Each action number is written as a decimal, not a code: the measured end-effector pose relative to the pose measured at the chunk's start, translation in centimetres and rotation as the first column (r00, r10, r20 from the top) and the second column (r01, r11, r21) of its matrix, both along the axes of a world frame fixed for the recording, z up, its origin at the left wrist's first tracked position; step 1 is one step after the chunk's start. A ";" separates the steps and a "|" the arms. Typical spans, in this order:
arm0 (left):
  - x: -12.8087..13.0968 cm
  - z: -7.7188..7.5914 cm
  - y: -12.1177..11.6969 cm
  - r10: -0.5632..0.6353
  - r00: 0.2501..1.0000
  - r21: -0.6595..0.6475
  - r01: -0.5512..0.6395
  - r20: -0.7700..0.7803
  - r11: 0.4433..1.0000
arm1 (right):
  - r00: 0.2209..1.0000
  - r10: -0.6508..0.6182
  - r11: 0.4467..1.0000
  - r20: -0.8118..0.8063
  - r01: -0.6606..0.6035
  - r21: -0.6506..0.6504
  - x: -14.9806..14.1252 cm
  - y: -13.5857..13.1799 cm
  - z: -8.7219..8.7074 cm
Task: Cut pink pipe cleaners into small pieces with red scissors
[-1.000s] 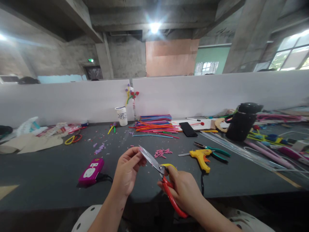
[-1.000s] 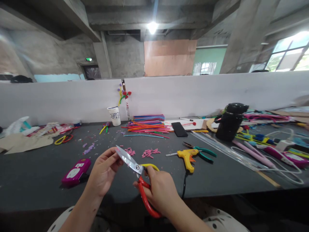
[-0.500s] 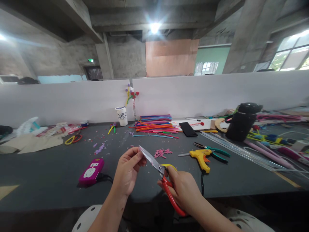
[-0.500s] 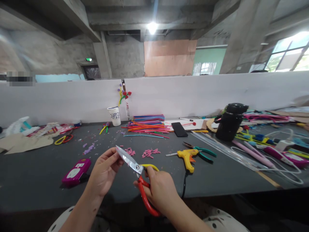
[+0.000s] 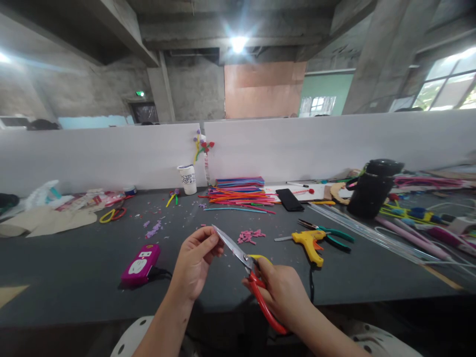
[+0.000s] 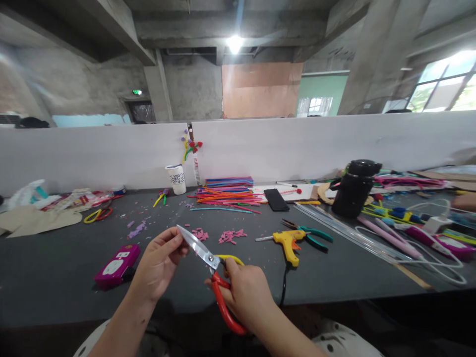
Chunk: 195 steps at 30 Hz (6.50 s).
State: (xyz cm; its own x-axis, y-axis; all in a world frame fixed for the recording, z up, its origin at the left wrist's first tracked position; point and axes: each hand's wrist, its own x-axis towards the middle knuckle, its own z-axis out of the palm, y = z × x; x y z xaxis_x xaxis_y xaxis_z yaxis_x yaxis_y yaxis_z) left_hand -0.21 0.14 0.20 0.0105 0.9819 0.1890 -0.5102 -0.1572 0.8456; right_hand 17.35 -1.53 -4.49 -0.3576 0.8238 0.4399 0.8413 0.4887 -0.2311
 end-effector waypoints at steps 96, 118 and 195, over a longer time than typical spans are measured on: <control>0.2 -0.4 0.3 0.119 0.991 0.033 -0.117 -0.068 0.993 | 0.997 -0.043 0.999 0.068 0.043 0.003 -0.2 0.4 0.0; 0.4 -0.3 0.3 0.119 0.990 0.018 -0.117 -0.072 0.993 | 0.997 -0.047 0.999 0.059 0.047 0.005 -0.3 0.4 -0.1; 0.4 -0.3 0.4 0.089 0.986 -0.011 -0.091 -0.140 0.996 | 0.994 -0.037 0.991 -0.106 0.022 -0.135 0.1 0.2 0.6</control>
State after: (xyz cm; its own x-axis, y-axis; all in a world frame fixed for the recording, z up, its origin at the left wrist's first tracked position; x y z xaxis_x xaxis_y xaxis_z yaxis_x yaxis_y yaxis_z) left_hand 0.15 0.58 -0.11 -0.0527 0.9831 0.1752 -0.3716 -0.1822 0.9104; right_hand 17.43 -1.30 -3.88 -0.2890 0.8872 0.3595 0.8215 0.4227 -0.3827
